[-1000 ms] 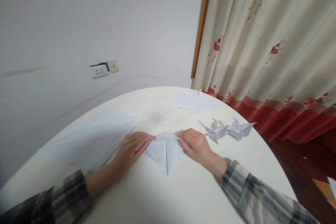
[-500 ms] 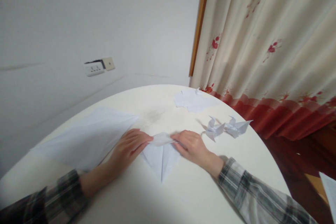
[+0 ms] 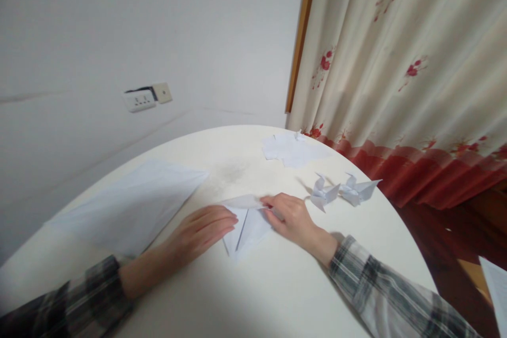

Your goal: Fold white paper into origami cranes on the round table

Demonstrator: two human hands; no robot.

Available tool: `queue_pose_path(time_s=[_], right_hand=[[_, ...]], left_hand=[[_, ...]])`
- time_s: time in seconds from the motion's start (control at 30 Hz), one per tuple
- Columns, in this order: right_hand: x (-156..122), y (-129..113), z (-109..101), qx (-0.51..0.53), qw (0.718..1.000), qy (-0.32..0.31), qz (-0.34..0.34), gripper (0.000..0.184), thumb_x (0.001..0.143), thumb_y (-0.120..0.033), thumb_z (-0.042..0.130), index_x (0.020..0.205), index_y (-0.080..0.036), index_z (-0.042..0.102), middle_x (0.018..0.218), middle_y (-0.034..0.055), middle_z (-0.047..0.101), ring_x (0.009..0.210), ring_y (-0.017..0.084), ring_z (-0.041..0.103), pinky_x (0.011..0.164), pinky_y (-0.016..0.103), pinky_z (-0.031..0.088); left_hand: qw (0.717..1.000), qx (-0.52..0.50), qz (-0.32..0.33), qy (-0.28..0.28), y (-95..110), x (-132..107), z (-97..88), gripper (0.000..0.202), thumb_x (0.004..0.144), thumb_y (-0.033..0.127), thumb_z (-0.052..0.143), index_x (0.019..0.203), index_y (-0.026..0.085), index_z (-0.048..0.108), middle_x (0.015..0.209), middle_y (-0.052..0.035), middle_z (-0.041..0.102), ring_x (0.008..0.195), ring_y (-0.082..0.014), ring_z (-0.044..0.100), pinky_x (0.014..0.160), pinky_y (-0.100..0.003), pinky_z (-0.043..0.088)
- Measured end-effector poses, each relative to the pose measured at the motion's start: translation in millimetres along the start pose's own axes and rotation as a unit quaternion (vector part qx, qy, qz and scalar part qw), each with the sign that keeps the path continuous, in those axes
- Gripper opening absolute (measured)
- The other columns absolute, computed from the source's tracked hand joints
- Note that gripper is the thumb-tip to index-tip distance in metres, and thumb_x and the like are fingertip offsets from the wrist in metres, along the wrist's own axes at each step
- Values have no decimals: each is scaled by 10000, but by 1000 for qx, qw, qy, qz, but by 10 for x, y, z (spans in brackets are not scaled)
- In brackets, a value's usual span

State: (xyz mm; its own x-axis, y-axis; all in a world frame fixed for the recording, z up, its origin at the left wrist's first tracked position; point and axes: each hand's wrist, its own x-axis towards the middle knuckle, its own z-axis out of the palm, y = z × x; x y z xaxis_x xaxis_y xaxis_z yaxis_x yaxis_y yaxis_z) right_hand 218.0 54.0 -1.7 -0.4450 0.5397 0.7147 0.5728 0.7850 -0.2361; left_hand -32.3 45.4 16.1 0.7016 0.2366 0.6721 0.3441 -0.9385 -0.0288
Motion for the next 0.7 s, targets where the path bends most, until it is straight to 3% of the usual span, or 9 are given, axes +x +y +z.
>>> queue_pose_path(time_s=[0.2,0.33,0.43,0.53,0.7], right_hand=[[7,7,7,-8,1000,-2,-23,204,833,-152,501,1025,-196,554,836,49,666,728,144,615,642,258,496],[40,12,16,-15,999,-24,-28,309,788,-109,500,1088,-184,522,900,61,653,778,157,590,665,270,492],[74,13,29,-34,998,-43,-26,361,753,-84,486,1101,-177,512,944,75,633,828,175,568,693,291,485],[102,10,54,-61,997,-38,-20,338,728,-91,501,1056,-167,533,879,78,614,798,196,547,670,316,466],[119,0,87,-56,998,-20,6,287,719,-89,501,991,-169,549,810,65,591,753,196,526,649,317,432]], left_hand=[[995,-25,15,-96,18,-1,85,313,920,143,312,1145,148,530,1108,-83,636,1064,-150,562,935,-290,452],[984,-10,-37,-175,68,60,179,290,906,227,373,1094,155,583,958,-68,685,850,-174,628,785,-301,495],[979,-19,-81,-184,100,133,205,256,879,261,423,996,173,633,908,-67,689,839,-196,627,763,-313,482],[978,-34,-109,-176,108,206,245,259,868,298,461,1041,192,623,894,-57,689,825,-184,629,747,-285,474],[973,-8,-141,-183,73,263,359,243,892,199,412,869,178,653,796,-43,686,718,-170,634,674,-270,474]])
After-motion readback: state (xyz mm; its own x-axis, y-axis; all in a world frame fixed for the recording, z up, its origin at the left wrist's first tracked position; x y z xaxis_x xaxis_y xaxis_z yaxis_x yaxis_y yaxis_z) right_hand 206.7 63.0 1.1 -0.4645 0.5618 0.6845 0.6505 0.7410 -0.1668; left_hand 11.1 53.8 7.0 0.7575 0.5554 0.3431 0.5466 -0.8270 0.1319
